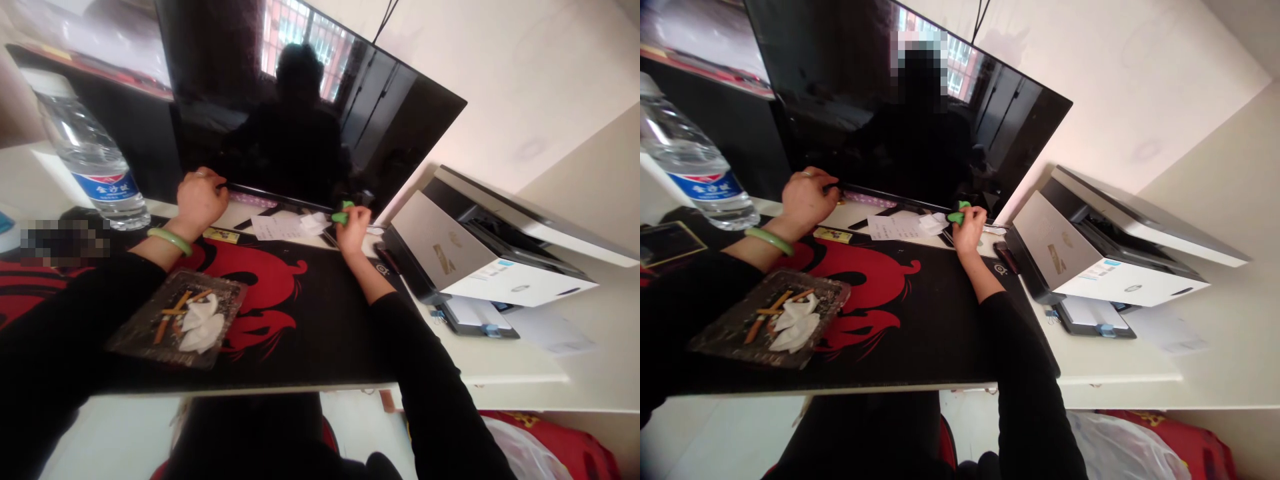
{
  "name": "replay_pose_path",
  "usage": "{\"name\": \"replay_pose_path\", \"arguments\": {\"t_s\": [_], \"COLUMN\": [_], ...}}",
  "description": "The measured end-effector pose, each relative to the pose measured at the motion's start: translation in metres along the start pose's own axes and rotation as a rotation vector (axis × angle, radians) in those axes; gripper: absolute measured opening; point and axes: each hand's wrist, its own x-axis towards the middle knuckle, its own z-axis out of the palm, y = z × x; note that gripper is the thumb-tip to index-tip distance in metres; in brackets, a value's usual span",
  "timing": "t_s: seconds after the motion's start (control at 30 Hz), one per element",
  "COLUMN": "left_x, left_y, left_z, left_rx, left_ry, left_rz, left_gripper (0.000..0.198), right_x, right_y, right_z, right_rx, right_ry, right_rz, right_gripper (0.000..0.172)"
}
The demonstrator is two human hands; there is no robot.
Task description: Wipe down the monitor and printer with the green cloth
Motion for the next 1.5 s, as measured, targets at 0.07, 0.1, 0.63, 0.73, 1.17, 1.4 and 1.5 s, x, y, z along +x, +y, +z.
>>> {"name": "replay_pose_path", "arguments": {"t_s": [0.07,0.1,0.63,0.73,1.17,1.4,1.5], "left_x": [0.000,-0.001,0.004,0.004,-0.007,-0.004,0.000], "left_y": [0.000,-0.001,-0.006,-0.005,0.004,0.005,0.007], "left_z": [0.000,-0.001,0.005,0.004,-0.002,-0.005,-0.010], "left_rx": [-0.007,-0.005,-0.014,0.030,0.069,-0.003,-0.070], "left_ry": [-0.003,-0.007,0.002,0.008,0.003,0.001,0.023], "left_rz": [-0.009,-0.006,0.019,0.021,0.016,-0.015,-0.045], "left_gripper": [0.049,0.049,0.050,0.052,0.045,0.042,0.039], "right_x": [0.000,0.001,0.011,0.009,0.009,0.015,0.017], "right_y": [-0.022,-0.033,0.055,0.070,-0.058,-0.160,-0.199], "right_z": [0.007,0.011,-0.056,-0.061,0.019,0.066,0.084], "right_rx": [0.022,0.031,-0.144,-0.137,0.219,0.336,0.375], "right_ry": [-0.064,-0.097,-0.154,-0.058,-0.080,-0.196,-0.249], "right_rz": [-0.054,-0.082,-0.026,0.065,-0.087,-0.222,-0.272], "right_gripper": [0.045,0.046,0.038,0.036,0.039,0.042,0.043]}}
